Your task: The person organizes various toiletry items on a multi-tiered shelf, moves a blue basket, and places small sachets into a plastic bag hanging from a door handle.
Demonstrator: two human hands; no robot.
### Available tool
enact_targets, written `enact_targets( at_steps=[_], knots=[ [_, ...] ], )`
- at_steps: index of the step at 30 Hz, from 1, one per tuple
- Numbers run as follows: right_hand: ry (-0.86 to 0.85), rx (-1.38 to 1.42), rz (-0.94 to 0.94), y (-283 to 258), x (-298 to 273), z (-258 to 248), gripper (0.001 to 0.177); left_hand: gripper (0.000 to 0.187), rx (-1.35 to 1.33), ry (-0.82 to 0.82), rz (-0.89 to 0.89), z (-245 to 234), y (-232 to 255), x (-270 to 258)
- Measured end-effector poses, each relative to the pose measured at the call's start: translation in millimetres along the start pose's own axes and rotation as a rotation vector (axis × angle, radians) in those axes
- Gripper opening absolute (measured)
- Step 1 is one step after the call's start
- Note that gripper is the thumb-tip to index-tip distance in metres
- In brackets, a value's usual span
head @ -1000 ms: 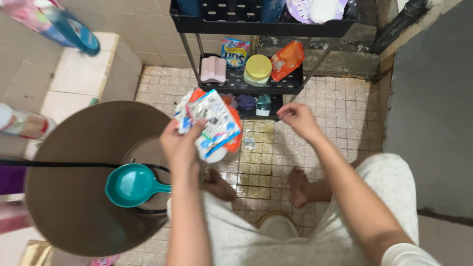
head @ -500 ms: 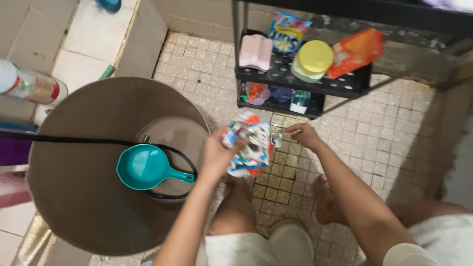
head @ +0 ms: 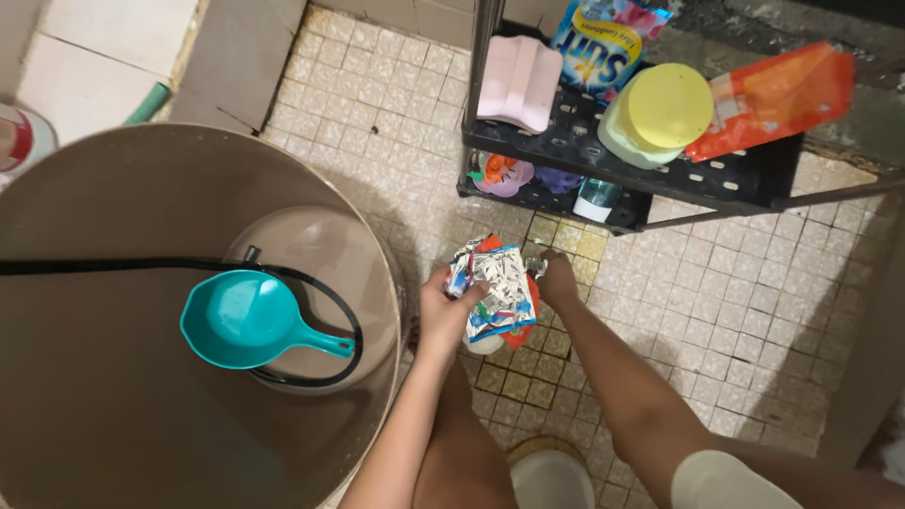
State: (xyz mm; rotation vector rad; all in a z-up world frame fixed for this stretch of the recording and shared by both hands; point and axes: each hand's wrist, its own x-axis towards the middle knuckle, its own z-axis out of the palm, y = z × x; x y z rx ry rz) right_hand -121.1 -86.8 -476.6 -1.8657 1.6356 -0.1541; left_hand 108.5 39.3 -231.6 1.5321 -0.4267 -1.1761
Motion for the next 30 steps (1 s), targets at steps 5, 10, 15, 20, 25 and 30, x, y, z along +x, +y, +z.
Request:
enact_targets(
  at_steps=[5, 10, 15, 20, 25, 30],
  knots=[
    [-0.096, -0.125, -0.013, -5, -10, 5, 0.056, 0.027, -0.059, -0.008, -0.048, 0, 6, 0],
    [-0.203, -0.218, 0.066, 2, -18, 14, 0.045, 0.03, -0.049, 0.016, -0.062, 1, 14, 1],
    [-0.174, -0.319, -0.007, -14, -26, 0, 0.052, 0.03, -0.072, 0.032, -0.08, 1, 20, 0],
    [-0.249, -0.411, 0.025, -8, -27, 8, 0.048, 0.027, -0.116, 0.061, -0.062, -2, 19, 2],
    [-0.224, -0.07, 0.108, 17, -5, 18, 0.036, 0.027, -0.112, 0.093, 0.003, -4, 1, 8],
    [-0.184, 0.976, -0.046, -67, -2, -57, 0.045, 0.029, -0.08, 0.194, 0.016, -4, -15, 17]
  ],
)
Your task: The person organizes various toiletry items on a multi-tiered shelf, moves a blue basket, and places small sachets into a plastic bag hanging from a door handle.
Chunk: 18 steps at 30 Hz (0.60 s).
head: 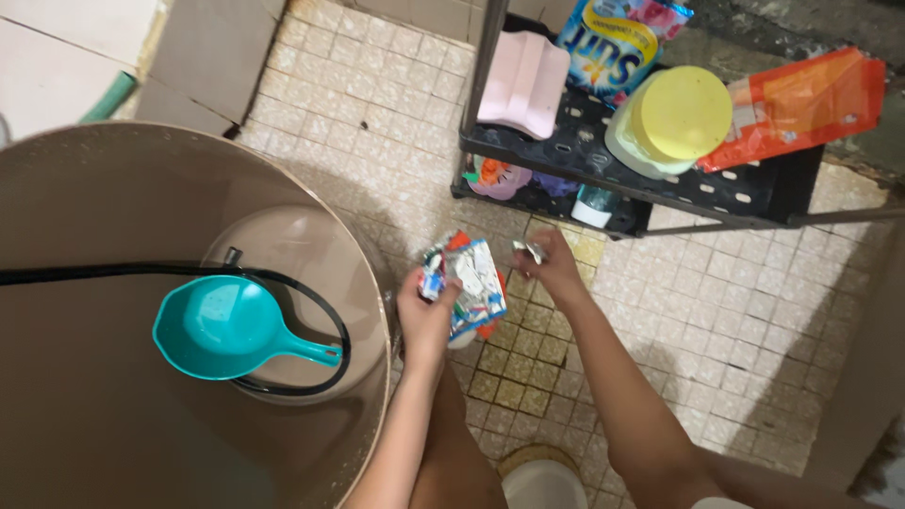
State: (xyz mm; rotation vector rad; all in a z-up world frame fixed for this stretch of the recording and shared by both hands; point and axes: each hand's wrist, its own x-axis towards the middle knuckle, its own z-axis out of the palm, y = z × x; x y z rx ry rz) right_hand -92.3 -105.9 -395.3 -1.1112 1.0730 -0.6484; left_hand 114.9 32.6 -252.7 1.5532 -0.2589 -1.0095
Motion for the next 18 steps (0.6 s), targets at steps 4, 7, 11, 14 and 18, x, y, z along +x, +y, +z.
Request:
enact_targets(
  at_steps=[4, 7, 11, 14, 18],
  knots=[
    [-0.262, 0.136, 0.038, -122, -28, 41, 0.047, 0.027, -0.066, 0.012, 0.005, 7, -4, 12],
    [-0.369, -0.047, -0.155, -163, -42, 81, 0.036, 0.027, -0.113, -0.026, 0.004, 9, -4, 17],
    [-0.137, -0.5, -0.21, -182, -63, 107, 0.023, 0.033, -0.37, -0.057, -0.148, 9, 12, 11],
    [-0.11, -0.54, -0.529, -184, -68, 113, 0.028, 0.029, -0.474, -0.093, -0.154, 10, 25, 7],
    [-0.12, -0.522, -0.439, -182, -66, 111, 0.029, 0.03, -0.484, -0.114, -0.158, 13, 30, 6]
  ],
)
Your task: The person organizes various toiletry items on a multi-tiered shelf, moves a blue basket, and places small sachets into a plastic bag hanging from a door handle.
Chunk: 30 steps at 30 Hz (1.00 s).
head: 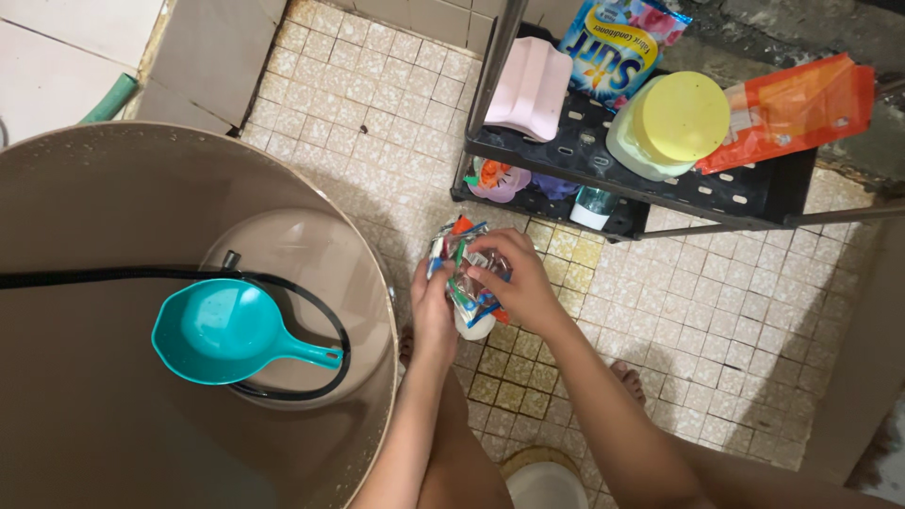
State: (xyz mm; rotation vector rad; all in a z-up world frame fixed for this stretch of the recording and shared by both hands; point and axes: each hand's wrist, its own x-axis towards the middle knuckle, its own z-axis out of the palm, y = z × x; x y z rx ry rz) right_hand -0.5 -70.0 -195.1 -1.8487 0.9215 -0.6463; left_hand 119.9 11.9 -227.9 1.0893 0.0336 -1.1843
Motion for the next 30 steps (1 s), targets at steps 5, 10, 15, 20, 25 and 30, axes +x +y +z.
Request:
enact_targets(
  at_steps=[5, 10, 15, 20, 25, 30],
  knots=[
    [-0.117, 0.062, 0.192, 21, 1, -5, 0.03, 0.033, 0.137, -0.013, 0.108, -11, -21, 7],
    [0.024, -0.035, 0.17, 107, 34, -4, 0.023, 0.035, 0.212, 0.158, 0.162, -34, -48, 20],
    [-0.068, -0.458, -0.096, 178, 97, 11, 0.033, 0.032, 0.263, 0.208, 0.122, -45, -49, 18],
    [-0.382, -0.745, 0.109, 215, 133, 40, 0.053, 0.032, 0.293, 0.193, 0.103, -40, -44, 17],
    [-0.459, -0.811, 0.219, 229, 139, 56, 0.053, 0.029, 0.274, 0.226, 0.047, -39, -41, 16],
    [-0.468, -0.863, 0.251, 238, 143, 62, 0.047, 0.03, 0.289, 0.217, 0.052, -39, -39, 14]
  ],
)
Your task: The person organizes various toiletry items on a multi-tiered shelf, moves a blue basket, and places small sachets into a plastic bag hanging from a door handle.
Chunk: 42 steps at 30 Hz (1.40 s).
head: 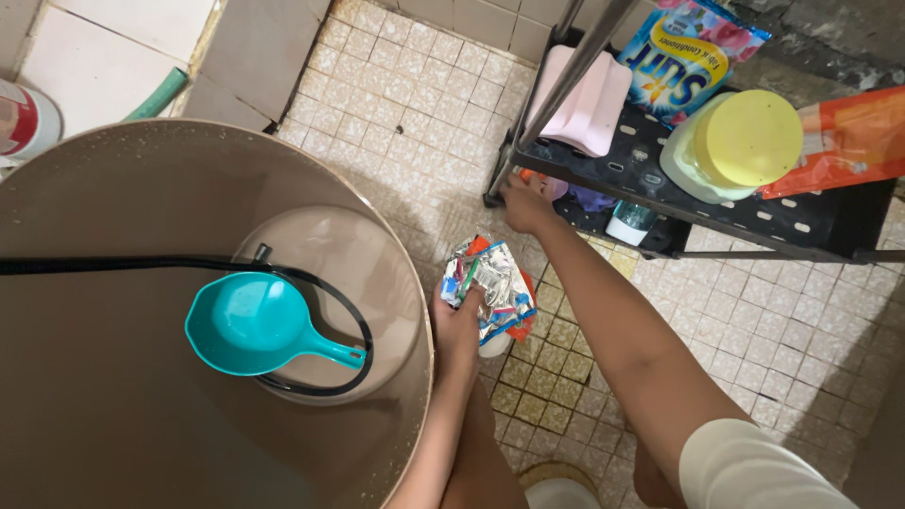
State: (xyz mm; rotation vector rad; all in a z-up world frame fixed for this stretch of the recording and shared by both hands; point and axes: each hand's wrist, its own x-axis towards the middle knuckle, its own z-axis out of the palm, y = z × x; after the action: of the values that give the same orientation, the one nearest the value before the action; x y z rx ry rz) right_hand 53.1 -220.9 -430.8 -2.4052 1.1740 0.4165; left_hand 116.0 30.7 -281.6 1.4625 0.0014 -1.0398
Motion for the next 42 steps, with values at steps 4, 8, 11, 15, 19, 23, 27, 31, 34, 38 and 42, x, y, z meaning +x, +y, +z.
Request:
enact_targets(
  at_steps=[4, 8, 11, 15, 19, 23, 27, 31, 34, 38, 42],
  knots=[
    [0.233, 0.185, 0.081, 4, 0, 8, 0.028, 0.032, -0.021, -0.024, 0.025, 1, -4, 1],
    [0.63, 0.467, -0.005, 11, -38, -13, 0.04, 0.033, -0.109, -0.066, 0.069, 3, -3, 2],
    [0.551, 1.537, 0.26, 13, -116, -40, 0.033, 0.034, -0.106, -0.05, 0.047, 7, 2, 1],
    [0.597, 2.026, 0.219, -2, -179, -62, 0.02, 0.03, -0.163, -0.114, 0.041, 14, 7, -5],
    [0.381, 1.851, 0.204, -27, -202, -74, 0.016, 0.033, -0.182, -0.185, -0.02, 23, 10, -9],
    [0.362, 1.392, 0.148, -45, -214, -92, 0.02, 0.039, -0.137, -0.312, -0.018, 27, 14, -17],
    [0.467, 1.139, -0.038, -59, -222, -108, 0.019, 0.04, -0.132, -0.334, -0.011, 30, 20, -19],
    [0.516, 0.894, -0.008, -71, -230, -112, 0.024, 0.043, -0.102, -0.299, -0.016, 28, 19, -19],
    [0.527, 0.859, -0.05, -59, -221, -104, 0.021, 0.041, -0.077, -0.233, -0.05, 24, 15, -15],
    [0.426, 0.828, 0.091, -11, -167, -75, 0.023, 0.037, -0.082, -0.182, -0.069, 18, 9, -10],
    [0.417, 0.334, -0.053, 22, -104, -33, 0.047, 0.033, -0.052, -0.175, -0.034, 13, 7, -10]
  ],
)
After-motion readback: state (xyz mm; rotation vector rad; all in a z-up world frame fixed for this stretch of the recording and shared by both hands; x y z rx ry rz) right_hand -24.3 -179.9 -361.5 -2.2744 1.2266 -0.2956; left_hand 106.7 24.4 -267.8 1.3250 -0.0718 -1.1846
